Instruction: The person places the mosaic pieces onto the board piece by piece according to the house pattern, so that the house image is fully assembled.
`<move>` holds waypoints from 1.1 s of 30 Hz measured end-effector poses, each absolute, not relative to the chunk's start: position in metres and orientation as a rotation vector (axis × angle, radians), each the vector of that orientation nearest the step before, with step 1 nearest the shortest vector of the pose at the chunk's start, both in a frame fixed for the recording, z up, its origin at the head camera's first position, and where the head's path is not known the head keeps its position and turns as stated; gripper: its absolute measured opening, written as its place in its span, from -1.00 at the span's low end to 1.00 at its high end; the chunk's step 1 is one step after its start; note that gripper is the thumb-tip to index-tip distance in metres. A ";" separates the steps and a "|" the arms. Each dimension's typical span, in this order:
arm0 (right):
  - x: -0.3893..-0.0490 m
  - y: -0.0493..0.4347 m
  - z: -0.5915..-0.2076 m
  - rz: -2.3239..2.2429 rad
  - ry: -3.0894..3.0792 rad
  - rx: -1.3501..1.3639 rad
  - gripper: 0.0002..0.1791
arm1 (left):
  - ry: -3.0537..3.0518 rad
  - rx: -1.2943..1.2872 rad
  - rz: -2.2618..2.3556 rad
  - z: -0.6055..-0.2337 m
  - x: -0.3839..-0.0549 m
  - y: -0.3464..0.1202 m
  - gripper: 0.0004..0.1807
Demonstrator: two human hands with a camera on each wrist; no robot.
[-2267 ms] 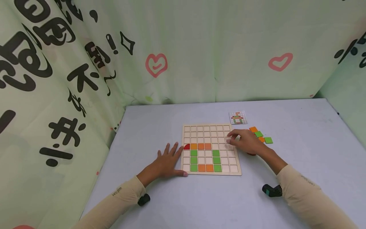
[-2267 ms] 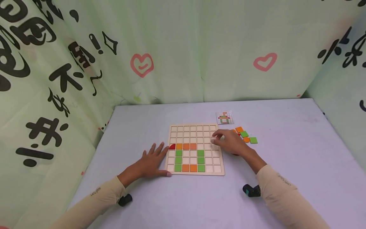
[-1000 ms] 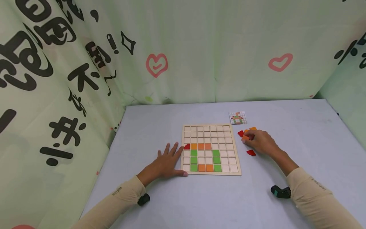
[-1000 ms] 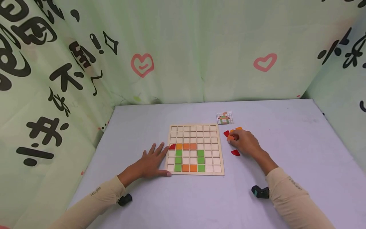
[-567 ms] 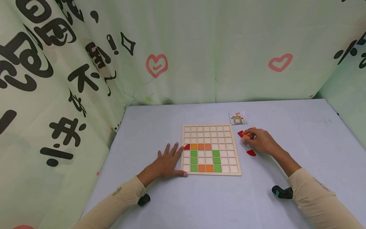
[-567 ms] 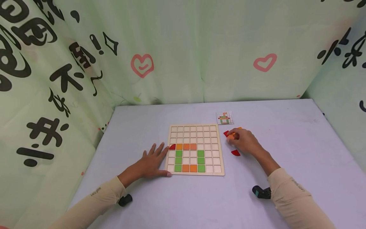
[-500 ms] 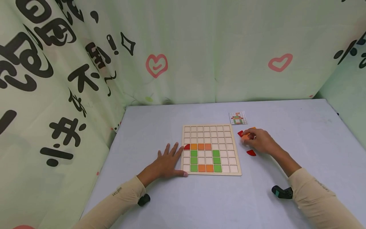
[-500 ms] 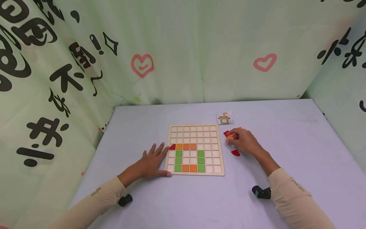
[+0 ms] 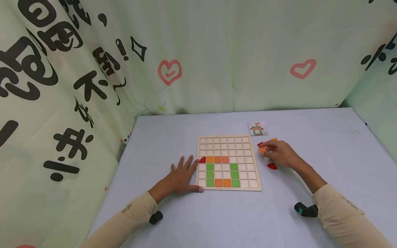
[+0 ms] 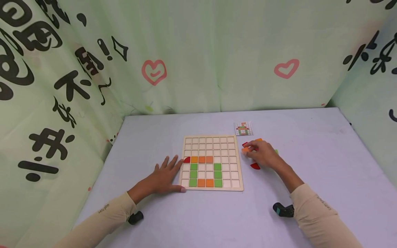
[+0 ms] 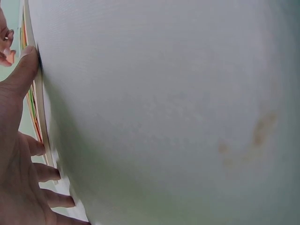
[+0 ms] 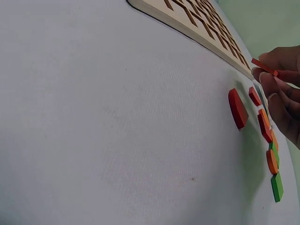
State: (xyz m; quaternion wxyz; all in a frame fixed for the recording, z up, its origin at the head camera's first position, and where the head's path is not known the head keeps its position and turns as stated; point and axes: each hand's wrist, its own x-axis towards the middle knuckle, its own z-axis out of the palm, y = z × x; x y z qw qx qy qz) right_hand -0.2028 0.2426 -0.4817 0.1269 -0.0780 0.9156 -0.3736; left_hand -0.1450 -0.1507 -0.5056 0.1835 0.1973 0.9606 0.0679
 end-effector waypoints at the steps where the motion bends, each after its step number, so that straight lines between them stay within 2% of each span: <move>1: -0.203 0.242 -0.482 -1.103 2.652 -0.227 -0.55 | 2.710 0.556 0.194 -0.505 -0.145 -0.151 0.24; 33: -0.204 0.205 -0.495 -1.197 2.539 -0.408 -0.64 | 2.711 0.558 0.176 -0.506 -0.145 -0.151 0.25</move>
